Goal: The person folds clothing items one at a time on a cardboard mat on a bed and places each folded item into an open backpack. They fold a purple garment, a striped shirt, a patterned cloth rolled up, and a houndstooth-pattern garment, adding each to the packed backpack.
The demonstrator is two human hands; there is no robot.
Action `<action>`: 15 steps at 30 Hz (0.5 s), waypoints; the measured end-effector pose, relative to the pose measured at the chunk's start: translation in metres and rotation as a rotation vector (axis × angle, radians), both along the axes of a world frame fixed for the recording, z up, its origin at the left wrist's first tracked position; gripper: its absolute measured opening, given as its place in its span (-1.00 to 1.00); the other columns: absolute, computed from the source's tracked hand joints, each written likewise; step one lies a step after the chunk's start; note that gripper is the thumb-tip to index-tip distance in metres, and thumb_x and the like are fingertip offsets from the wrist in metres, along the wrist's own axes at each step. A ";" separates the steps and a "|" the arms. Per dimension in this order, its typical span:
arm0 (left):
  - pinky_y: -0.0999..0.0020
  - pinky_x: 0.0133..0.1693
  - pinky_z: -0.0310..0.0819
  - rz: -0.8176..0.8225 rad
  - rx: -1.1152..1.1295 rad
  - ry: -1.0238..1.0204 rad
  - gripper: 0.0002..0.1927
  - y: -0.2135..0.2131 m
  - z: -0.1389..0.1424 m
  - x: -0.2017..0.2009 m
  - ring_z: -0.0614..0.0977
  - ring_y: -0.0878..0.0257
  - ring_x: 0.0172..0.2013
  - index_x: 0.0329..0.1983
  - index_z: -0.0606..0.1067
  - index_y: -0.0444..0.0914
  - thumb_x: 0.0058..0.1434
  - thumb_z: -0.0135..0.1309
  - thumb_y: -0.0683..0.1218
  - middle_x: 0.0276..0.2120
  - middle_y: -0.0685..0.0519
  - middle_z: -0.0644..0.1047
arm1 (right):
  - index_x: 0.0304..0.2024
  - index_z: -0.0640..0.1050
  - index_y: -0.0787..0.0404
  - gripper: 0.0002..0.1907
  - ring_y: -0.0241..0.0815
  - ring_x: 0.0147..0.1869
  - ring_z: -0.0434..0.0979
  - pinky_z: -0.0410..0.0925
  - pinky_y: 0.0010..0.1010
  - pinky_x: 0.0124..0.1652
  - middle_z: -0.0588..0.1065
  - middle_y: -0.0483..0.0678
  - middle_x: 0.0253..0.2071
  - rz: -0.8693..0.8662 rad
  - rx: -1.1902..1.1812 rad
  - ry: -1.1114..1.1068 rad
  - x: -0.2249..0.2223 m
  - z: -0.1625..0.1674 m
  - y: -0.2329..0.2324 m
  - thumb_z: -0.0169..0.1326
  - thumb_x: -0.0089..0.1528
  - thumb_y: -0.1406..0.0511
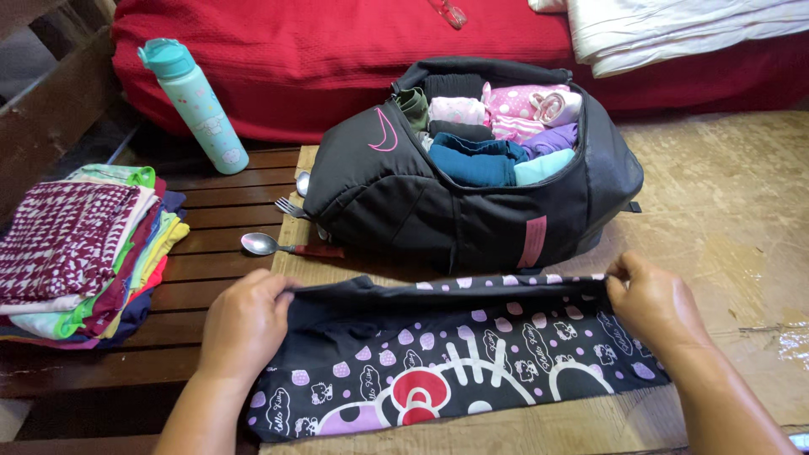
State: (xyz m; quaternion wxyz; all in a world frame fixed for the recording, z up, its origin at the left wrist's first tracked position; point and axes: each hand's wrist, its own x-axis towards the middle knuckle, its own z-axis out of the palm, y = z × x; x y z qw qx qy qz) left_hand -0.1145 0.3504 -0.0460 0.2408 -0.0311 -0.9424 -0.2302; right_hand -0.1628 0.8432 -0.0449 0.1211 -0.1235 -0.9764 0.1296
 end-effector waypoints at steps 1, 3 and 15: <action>0.05 -0.19 0.51 -0.003 0.009 0.038 -0.88 0.000 0.001 -0.005 0.63 -0.07 -0.26 -0.29 0.64 -0.17 0.11 0.16 -0.17 -0.35 -0.04 0.60 | -0.10 0.62 0.12 -0.76 0.25 -0.02 0.62 0.44 -0.05 -0.03 0.62 0.18 -0.17 0.001 -0.026 0.037 -0.004 -0.001 -0.001 0.11 0.23 0.20; 0.04 -0.19 0.51 -0.002 0.015 0.090 -0.87 0.001 0.001 -0.012 0.64 -0.07 -0.26 -0.29 0.65 -0.17 0.12 0.15 -0.19 -0.35 -0.03 0.61 | -0.09 0.61 0.15 -0.75 0.26 -0.02 0.61 0.43 -0.05 -0.04 0.62 0.20 -0.16 -0.004 -0.053 0.084 -0.011 -0.004 -0.003 0.12 0.25 0.20; 0.11 -0.14 0.54 -0.091 -0.009 -0.186 -0.83 -0.011 -0.011 -0.022 0.67 -0.03 -0.25 -0.31 0.70 -0.15 0.03 0.20 -0.18 -0.36 -0.04 0.64 | -0.15 0.63 0.14 -0.82 0.17 -0.07 0.64 0.45 -0.08 -0.09 0.63 0.13 -0.20 0.035 -0.013 -0.032 -0.027 -0.007 0.003 0.17 0.22 0.26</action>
